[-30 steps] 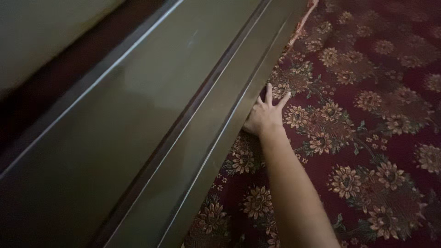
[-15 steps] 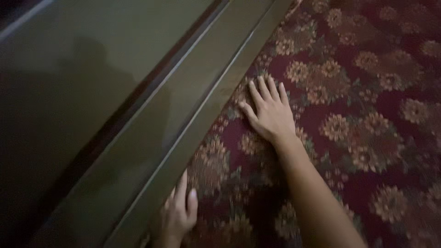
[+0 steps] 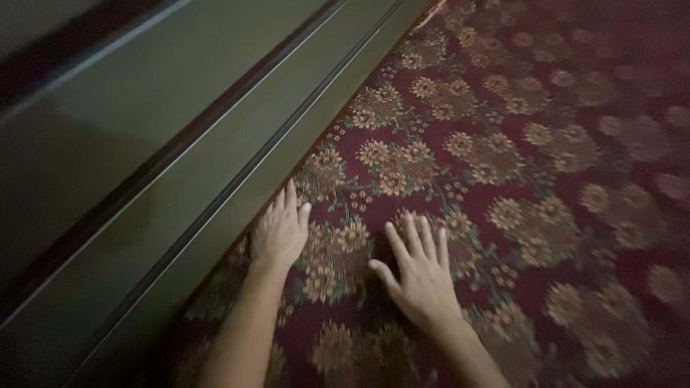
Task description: The person spreads a maroon floral-patterned bedsheet over a bed, aligns it with the frame, and smooths the surface by hand. The person adjusts the edges and corners to fit the bed frame.
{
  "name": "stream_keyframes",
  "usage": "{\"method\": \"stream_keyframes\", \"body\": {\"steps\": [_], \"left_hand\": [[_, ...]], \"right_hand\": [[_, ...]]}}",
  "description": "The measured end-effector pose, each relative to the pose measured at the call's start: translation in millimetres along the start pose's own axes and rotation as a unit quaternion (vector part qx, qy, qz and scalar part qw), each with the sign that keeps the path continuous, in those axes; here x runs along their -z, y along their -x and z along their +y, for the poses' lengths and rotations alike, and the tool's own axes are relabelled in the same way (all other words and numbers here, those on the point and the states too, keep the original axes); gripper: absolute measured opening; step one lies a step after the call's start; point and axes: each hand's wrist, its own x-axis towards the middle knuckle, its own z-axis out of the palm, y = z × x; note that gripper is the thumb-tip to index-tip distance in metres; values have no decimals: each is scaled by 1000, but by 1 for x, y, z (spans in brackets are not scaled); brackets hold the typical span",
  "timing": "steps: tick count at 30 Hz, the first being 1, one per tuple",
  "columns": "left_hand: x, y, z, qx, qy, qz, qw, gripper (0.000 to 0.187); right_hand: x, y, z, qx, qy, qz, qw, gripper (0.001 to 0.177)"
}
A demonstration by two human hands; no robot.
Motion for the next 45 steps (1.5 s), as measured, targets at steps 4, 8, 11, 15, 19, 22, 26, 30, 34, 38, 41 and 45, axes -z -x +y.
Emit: {"method": "stream_keyframes", "body": {"steps": [4, 8, 11, 15, 19, 22, 26, 30, 34, 38, 41, 45], "left_hand": [[9, 63, 4, -46, -79, -46, 995, 76], [61, 137, 16, -44, -128, -238, 962, 80], [130, 170, 26, -15, -123, -330, 936, 80], [230, 201, 53, -23, -53, -259, 964, 69], [310, 244, 100, 14, -24, -222, 975, 68], [353, 274, 140, -19, -31, -155, 987, 66], [399, 311, 190, -116, -63, -29, 991, 66], [443, 354, 229, -168, -107, 30, 980, 65], [487, 381, 264, -208, -89, 74, 971, 63], [514, 390, 297, -243, -94, 104, 960, 63], [521, 397, 311, -258, -90, 129, 953, 63], [518, 408, 313, -285, -145, 146, 936, 65]], "right_hand": [[29, 45, -3, 3, 38, 34, 999, 76], [86, 84, -14, -57, -3, -51, 997, 78], [144, 113, -22, -73, -15, -86, 994, 81], [234, 142, -14, -80, 27, -81, 993, 84], [318, 175, 2, -96, 40, -63, 993, 85], [372, 200, 17, -98, 31, -38, 994, 88], [434, 237, 31, -98, 54, 10, 994, 77], [488, 284, 42, -93, 33, 16, 995, 80], [539, 322, 58, -109, 73, 4, 991, 78], [588, 346, 72, -140, 76, 24, 987, 78], [613, 355, 74, -185, 67, 14, 980, 82], [617, 381, 73, -218, 68, 62, 971, 84]]}}
